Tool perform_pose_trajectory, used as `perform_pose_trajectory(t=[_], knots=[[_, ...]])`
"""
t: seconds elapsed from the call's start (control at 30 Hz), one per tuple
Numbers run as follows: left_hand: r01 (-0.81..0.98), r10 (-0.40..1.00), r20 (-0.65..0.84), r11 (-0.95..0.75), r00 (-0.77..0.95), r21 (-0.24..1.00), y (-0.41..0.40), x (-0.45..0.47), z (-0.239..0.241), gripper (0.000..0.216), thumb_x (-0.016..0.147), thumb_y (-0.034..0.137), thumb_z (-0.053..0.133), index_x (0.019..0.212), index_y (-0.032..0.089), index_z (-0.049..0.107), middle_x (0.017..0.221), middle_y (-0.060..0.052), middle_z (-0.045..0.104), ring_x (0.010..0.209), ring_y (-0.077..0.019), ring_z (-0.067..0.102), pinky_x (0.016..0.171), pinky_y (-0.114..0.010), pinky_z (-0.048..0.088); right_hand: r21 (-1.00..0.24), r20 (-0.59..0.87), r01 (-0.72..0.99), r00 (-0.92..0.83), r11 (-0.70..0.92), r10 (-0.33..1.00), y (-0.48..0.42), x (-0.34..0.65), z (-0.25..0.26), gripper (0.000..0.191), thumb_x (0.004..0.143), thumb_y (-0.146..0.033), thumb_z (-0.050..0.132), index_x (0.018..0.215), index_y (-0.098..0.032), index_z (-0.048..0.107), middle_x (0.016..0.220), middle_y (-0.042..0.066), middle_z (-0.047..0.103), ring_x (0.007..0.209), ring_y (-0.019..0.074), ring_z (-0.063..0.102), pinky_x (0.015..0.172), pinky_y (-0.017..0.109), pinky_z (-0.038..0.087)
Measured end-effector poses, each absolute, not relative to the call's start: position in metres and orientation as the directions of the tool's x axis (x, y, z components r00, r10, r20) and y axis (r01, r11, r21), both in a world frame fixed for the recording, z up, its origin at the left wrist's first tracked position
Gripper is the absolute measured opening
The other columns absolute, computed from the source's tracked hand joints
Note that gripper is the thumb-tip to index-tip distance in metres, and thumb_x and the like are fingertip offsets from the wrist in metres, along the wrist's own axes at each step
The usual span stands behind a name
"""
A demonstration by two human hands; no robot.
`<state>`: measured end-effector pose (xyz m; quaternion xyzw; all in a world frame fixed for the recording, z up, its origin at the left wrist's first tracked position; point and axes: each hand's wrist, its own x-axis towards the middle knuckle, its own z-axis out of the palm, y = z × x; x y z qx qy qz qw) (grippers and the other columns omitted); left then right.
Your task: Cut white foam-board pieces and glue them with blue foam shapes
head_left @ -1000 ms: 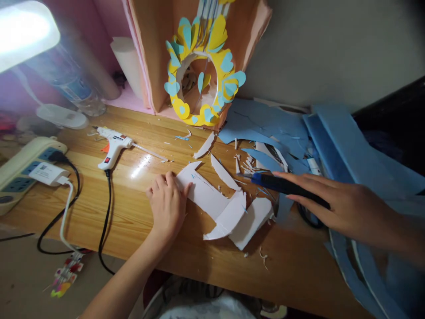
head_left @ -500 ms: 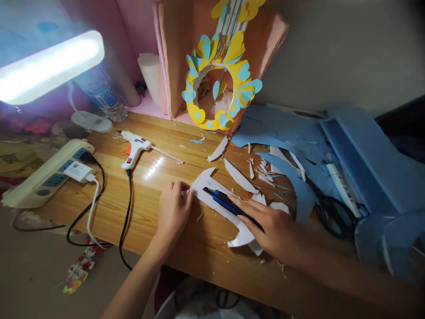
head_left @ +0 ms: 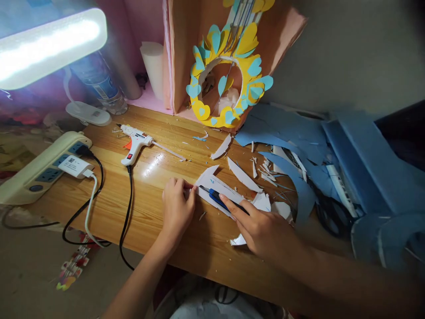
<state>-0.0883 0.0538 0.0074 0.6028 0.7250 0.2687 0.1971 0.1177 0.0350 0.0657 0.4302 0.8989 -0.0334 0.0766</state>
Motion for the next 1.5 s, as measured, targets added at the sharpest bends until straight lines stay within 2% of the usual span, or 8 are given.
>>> perform_pose_trajectory(t=[0.17, 0.43, 0.77, 0.87, 1.03, 1.17, 1.37, 1.5], knots=[[0.780, 0.975, 0.035, 0.154, -0.220, 0.607, 0.055, -0.086, 0.008, 0.017, 0.082, 0.026, 0.057, 0.068, 0.022, 0.048, 0.076, -0.003, 0.053, 0.076, -0.0216, 0.051, 0.069, -0.034, 0.040, 0.082, -0.207, 0.760, -0.620, 0.645, 0.757, 0.034, 0.106, 0.074, 0.067, 0.081, -0.009, 0.049, 0.145, -0.020, 0.032, 0.084, 0.004, 0.062, 0.051, 0.0132, 0.061, 0.043, 0.026, 0.040], [0.792, 0.969, 0.031, 0.182, -0.246, 0.583, 0.056, -0.082, 0.008, 0.018, 0.080, 0.024, 0.059, 0.067, 0.022, 0.047, 0.076, -0.003, 0.052, 0.077, -0.0223, 0.051, 0.071, -0.034, 0.041, 0.064, -0.302, 0.780, -0.579, 0.622, 0.757, 0.038, 0.104, 0.084, 0.069, 0.082, -0.008, 0.048, 0.146, -0.024, 0.029, 0.088, 0.004, 0.064, 0.051, 0.0152, 0.063, 0.043, 0.028, 0.041], [0.800, 0.967, 0.038, 0.184, -0.250, 0.572, 0.057, -0.082, 0.007, 0.020, 0.079, 0.023, 0.059, 0.065, 0.022, 0.046, 0.076, -0.003, 0.052, 0.077, -0.0229, 0.051, 0.071, -0.035, 0.040, -0.048, -0.294, 0.824, -0.552, 0.564, 0.780, 0.025, 0.125, 0.087, 0.060, 0.087, -0.014, 0.048, 0.144, -0.026, 0.033, 0.096, 0.005, 0.068, 0.057, 0.0182, 0.066, 0.049, 0.031, 0.048], [0.798, 0.968, 0.045, 0.176, -0.246, 0.576, 0.057, -0.083, 0.006, 0.021, 0.078, 0.023, 0.060, 0.064, 0.023, 0.045, 0.075, -0.003, 0.051, 0.077, -0.0226, 0.051, 0.070, -0.035, 0.040, -0.021, -0.275, 0.826, -0.546, 0.563, 0.791, 0.025, 0.122, 0.085, 0.059, 0.088, -0.015, 0.047, 0.144, -0.026, 0.033, 0.099, 0.006, 0.067, 0.056, 0.0177, 0.066, 0.047, 0.030, 0.046], [0.798, 0.967, 0.056, 0.171, -0.248, 0.577, 0.057, -0.083, 0.005, 0.022, 0.078, 0.023, 0.059, 0.063, 0.023, 0.043, 0.074, -0.003, 0.051, 0.076, -0.0226, 0.051, 0.069, -0.035, 0.040, 0.026, -0.288, 0.802, -0.565, 0.596, 0.773, 0.028, 0.114, 0.086, 0.060, 0.086, -0.013, 0.046, 0.144, -0.022, 0.033, 0.090, 0.006, 0.067, 0.055, 0.0185, 0.065, 0.045, 0.030, 0.044], [0.803, 0.964, 0.067, 0.175, -0.258, 0.570, 0.057, -0.081, 0.006, 0.022, 0.079, 0.023, 0.058, 0.063, 0.024, 0.042, 0.074, -0.003, 0.051, 0.076, -0.0230, 0.051, 0.069, -0.035, 0.040, 0.061, -0.306, 0.791, -0.566, 0.609, 0.765, 0.026, 0.119, 0.088, 0.062, 0.085, -0.012, 0.047, 0.144, -0.023, 0.032, 0.093, 0.006, 0.066, 0.053, 0.0170, 0.065, 0.044, 0.030, 0.043], [0.805, 0.964, 0.074, 0.171, -0.257, 0.568, 0.056, -0.082, 0.006, 0.021, 0.079, 0.023, 0.058, 0.064, 0.024, 0.043, 0.074, -0.003, 0.051, 0.075, -0.0229, 0.051, 0.068, -0.035, 0.040, 0.024, -0.305, 0.801, -0.563, 0.598, 0.768, 0.016, 0.138, 0.087, 0.067, 0.081, -0.008, 0.052, 0.143, -0.024, 0.035, 0.089, 0.002, 0.067, 0.052, 0.0160, 0.064, 0.046, 0.030, 0.047], [0.804, 0.965, 0.073, 0.167, -0.253, 0.571, 0.057, -0.082, 0.006, 0.020, 0.079, 0.024, 0.058, 0.064, 0.023, 0.044, 0.075, -0.003, 0.052, 0.076, -0.0227, 0.051, 0.070, -0.035, 0.040, 0.047, -0.244, 0.785, -0.590, 0.617, 0.769, 0.009, 0.150, 0.088, 0.068, 0.078, -0.008, 0.050, 0.142, -0.024, 0.037, 0.089, 0.003, 0.068, 0.046, 0.0161, 0.062, 0.043, 0.031, 0.047]])
